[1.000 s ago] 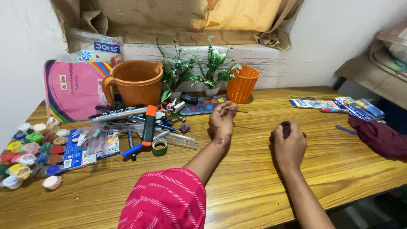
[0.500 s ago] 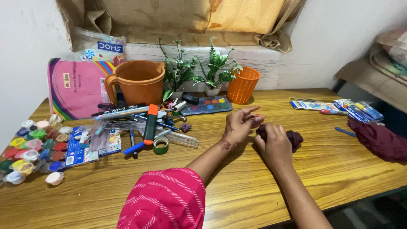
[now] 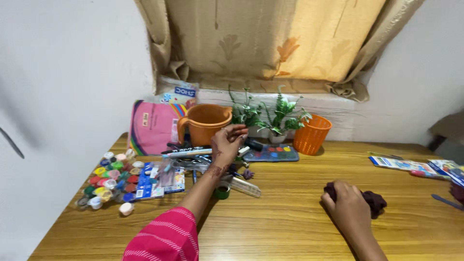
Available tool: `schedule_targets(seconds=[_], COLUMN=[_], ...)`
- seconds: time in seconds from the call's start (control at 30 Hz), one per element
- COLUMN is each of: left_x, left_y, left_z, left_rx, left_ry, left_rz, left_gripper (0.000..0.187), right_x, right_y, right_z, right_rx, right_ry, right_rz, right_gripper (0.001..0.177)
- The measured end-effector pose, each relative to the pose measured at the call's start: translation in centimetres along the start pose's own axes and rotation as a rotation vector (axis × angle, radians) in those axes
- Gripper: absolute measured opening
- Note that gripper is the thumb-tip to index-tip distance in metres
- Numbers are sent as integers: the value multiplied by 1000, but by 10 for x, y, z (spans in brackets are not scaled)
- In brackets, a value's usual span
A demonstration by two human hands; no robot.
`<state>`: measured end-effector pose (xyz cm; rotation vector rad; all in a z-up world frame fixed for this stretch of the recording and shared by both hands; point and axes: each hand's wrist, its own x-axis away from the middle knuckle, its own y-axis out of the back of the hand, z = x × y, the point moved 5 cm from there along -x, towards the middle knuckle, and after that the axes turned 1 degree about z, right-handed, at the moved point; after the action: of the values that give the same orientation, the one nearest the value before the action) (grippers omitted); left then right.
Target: The person wipes various stationery items on a wooden table using a dark cloth. They clean a pen, a glue stick, a pencil, and several boxes of colored pencils and crayons one by one, placing them back on the table after wiping.
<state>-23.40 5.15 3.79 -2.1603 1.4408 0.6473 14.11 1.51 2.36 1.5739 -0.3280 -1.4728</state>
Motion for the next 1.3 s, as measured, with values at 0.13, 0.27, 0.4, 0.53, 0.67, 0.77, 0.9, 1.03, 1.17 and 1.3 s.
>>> schedule_targets(seconds=[0.13,0.27,0.4,0.53,0.67,0.77,0.9,1.03,1.17,1.3], left_x=[11,26,29,30,34,38,42,42,39,35], left_y=[42,53,49,38,21,-5,-59,-128,-205,-294], left_z=[-1,-29,-43,-50,-65,-86,-118,-117,-102,-55], left_rx=[-359,-673,-906,-1035,-1142,-1129,-944,-811,-621,-460], left_ry=[-18,-105,-140,-286,-274,-326,-579,-472,-457,-364], left_rz=[-8,57,87,134,150,139,121,320,486,651], left_gripper=[24,24,13,16,13,11,26,25,25,20], right_x=[2,3,2,-1,1,1,3,-6,-21,-45], right_y=[-4,-4,-7,-5,-4,-4,-4,-1,26,50], right_z=[-3,-3,-3,-1,-1,1,0,-12,-47,-113], right_rx=[45,46,91,105,104,93,37,-50,-322,-328], right_ry=[-37,-18,-42,-48,-22,18,15,-28,-190,-239], right_rz=[50,38,80,115,89,42,43,51,-149,-309], right_gripper=[31,32,32,31,31,31,31,34,35,32])
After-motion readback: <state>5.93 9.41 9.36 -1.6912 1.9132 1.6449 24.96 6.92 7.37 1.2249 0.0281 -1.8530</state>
